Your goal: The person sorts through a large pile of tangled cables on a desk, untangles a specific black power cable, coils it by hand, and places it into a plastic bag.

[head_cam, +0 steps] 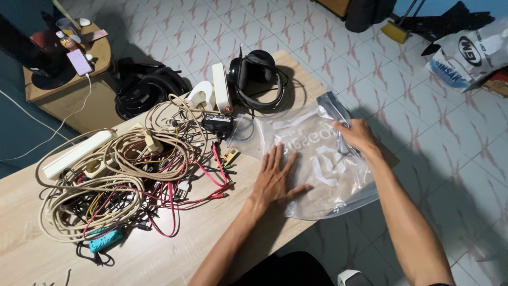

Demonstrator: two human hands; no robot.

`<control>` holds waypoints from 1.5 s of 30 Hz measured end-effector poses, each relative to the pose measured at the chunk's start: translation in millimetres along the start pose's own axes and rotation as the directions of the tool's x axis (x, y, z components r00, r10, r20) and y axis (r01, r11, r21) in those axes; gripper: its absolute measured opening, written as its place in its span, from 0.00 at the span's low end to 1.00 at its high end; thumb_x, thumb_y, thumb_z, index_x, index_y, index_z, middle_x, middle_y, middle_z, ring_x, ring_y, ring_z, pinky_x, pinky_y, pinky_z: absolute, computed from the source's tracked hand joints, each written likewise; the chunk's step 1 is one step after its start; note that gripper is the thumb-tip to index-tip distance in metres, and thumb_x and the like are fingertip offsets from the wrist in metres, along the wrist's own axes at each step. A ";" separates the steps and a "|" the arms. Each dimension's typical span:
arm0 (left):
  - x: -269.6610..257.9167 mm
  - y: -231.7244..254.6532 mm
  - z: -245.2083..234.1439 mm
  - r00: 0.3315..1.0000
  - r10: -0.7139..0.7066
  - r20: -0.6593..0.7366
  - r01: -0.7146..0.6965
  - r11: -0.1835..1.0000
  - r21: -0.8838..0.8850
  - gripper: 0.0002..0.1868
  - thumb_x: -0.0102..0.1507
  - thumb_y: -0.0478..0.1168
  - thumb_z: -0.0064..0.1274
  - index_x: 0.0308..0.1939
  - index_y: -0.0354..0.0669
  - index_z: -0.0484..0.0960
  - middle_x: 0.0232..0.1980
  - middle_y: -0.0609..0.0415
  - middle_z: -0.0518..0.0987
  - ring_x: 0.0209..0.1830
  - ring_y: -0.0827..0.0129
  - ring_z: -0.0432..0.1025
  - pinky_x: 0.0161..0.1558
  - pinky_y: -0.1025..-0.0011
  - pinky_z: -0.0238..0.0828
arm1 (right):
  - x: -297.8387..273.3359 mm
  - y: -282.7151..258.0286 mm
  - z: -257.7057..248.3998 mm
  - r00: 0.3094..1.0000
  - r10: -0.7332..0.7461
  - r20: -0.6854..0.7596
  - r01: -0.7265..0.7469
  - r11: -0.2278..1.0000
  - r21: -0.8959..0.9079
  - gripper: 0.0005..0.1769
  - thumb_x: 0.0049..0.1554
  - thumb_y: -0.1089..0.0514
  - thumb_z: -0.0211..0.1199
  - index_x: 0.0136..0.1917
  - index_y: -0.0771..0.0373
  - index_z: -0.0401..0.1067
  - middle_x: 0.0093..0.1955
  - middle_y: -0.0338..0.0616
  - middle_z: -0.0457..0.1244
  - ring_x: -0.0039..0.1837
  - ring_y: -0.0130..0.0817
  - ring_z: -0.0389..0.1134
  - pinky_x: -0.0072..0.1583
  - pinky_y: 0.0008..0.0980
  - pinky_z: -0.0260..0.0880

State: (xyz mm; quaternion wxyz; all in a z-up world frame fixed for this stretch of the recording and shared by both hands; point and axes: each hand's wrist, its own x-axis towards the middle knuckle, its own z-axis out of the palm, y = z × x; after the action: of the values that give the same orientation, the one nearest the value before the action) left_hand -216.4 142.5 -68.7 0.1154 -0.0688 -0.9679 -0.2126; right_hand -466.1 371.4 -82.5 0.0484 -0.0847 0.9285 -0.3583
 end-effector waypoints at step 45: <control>-53.6 -41.3 -44.2 0.926 -0.377 0.030 0.336 0.782 -0.526 0.28 0.64 0.33 0.60 0.67 0.47 0.71 0.27 0.47 0.80 0.23 0.62 0.72 0.31 0.63 0.69 | -61.7 16.2 -33.7 0.993 0.120 -0.005 -0.118 0.963 -0.241 0.36 0.55 0.31 0.65 0.37 0.70 0.78 0.36 0.60 0.70 0.42 0.55 0.73 0.50 0.52 0.71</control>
State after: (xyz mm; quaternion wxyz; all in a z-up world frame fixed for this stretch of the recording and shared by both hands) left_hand -163.7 81.9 -59.5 0.0870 0.0949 -0.8637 -0.4873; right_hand -412.7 417.1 -66.7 0.0635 -0.0356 0.9682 -0.2393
